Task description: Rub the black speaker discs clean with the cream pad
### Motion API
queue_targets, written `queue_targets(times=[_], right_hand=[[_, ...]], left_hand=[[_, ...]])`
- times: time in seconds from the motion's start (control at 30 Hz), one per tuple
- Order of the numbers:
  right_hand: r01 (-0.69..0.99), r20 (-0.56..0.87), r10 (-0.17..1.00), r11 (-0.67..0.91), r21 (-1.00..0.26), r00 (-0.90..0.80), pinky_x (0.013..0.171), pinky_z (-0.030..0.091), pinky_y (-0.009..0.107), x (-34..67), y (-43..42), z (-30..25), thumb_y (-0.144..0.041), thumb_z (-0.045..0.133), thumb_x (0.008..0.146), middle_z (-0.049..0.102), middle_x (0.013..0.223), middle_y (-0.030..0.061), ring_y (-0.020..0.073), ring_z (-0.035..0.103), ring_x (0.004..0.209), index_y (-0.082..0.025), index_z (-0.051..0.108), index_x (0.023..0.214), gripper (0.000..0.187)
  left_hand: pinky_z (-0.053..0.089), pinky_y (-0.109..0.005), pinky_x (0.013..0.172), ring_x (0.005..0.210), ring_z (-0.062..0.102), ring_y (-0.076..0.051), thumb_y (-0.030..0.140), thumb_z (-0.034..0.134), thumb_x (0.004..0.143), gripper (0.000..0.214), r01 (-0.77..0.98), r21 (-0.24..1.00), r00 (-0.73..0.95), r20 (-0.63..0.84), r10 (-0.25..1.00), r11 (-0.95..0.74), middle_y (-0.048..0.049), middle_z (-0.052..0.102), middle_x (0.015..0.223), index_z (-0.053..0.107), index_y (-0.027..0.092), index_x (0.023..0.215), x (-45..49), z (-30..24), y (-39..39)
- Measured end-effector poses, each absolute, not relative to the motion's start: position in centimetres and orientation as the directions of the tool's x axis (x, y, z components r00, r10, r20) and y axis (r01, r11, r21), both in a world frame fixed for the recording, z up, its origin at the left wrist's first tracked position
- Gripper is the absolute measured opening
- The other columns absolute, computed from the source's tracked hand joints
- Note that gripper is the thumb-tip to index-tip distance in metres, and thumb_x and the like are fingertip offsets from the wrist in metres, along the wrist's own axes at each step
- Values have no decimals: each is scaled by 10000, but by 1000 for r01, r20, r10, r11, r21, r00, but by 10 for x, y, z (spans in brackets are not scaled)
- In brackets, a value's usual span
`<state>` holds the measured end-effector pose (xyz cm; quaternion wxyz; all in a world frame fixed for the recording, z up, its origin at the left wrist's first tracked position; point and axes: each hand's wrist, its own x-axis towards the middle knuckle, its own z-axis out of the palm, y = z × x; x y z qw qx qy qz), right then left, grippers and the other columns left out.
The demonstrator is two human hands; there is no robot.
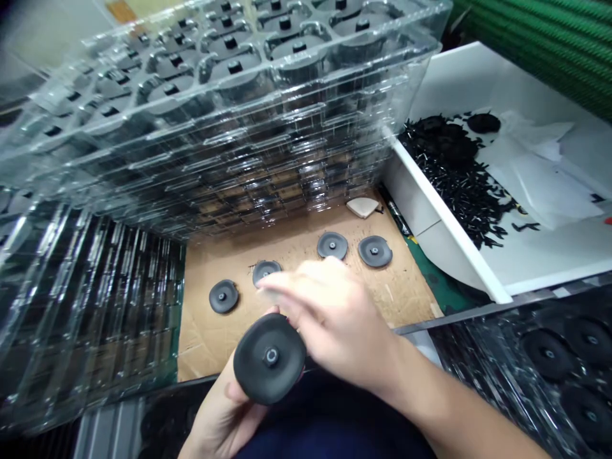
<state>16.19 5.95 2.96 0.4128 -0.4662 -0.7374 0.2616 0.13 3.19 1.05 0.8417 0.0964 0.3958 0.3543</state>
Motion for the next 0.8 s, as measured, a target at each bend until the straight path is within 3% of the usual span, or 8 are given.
queue_targets(times=[0.07, 0.2, 0.33, 0.47, 0.53, 0.63, 0.73, 0.8], right_hand=[[539, 243, 967, 242, -807, -72, 752, 474, 260, 171, 56, 8, -166, 506, 899, 698, 949, 17, 132, 625, 850, -197, 643, 1048, 206], [594, 78, 992, 121, -796, -98, 686, 505, 277, 172, 27, -44, -205, 481, 901, 704, 906, 40, 159, 641, 796, -205, 651, 1051, 227], [615, 60, 988, 138, -777, -145, 576, 487, 282, 169, 13, -68, -161, 486, 866, 670, 664, 11, 160, 609, 608, -221, 704, 875, 226], [600, 81, 996, 85, -796, -33, 682, 524, 290, 169, 29, -30, -228, 496, 896, 709, 925, 43, 176, 657, 817, -222, 657, 1029, 209], [557, 166, 986, 120, -821, 32, 755, 525, 295, 163, 35, 1, -223, 496, 899, 695, 1027, 47, 182, 649, 916, -227, 629, 1064, 212], [462, 376, 922, 376, -803, -98, 747, 525, 315, 146, 35, 34, -131, 470, 883, 706, 926, 66, 181, 647, 828, -165, 616, 1077, 245], [386, 266, 910, 381, -840, -318, 691, 523, 282, 134, 34, 42, -105, 463, 874, 691, 826, 47, 156, 630, 730, -140, 641, 1018, 232], [402, 203, 912, 346, -848, -356, 704, 514, 275, 130, 37, 40, -109, 463, 879, 690, 857, 39, 153, 625, 753, -154, 652, 985, 221]], left_hand=[[518, -302, 834, 941, 673, -252, 293, 870, 469, 614, -545, 421, 436, -597, 674, 725, -76, 690, 1125, 682, 228, 1049, -1, 11, 32], [514, -310, 868, 981, 659, -259, 388, 833, 485, 627, -594, 394, 410, -603, 685, 702, -89, 627, 1249, 673, 231, 1070, -9, 3, 29], [508, -344, 906, 1077, 614, -287, 461, 770, 533, 631, -607, 423, 355, -612, 706, 672, -98, 609, 1271, 655, 244, 1114, -10, -4, 28], [438, -445, 1001, 1142, 569, -321, 429, 774, 576, 654, -612, 466, 315, -597, 738, 639, -108, 612, 1259, 609, 254, 1184, -2, 2, 32], [413, -449, 1026, 1159, 554, -326, 411, 792, 564, 668, -619, 488, 296, -581, 758, 615, -102, 631, 1227, 607, 248, 1185, 2, 3, 31], [402, -400, 1040, 1195, 527, -307, 381, 804, 563, 643, -621, 488, 302, -573, 762, 613, -80, 666, 1168, 618, 251, 1165, 3, -1, 27], [416, -376, 1030, 1167, 555, -286, 314, 823, 568, 632, -631, 503, 251, -587, 769, 590, -53, 667, 1168, 612, 275, 1163, -1, -5, 24], [443, -363, 1004, 1140, 576, -280, 298, 823, 574, 628, -623, 527, 221, -590, 777, 578, -51, 679, 1146, 612, 273, 1164, -2, -3, 24]])
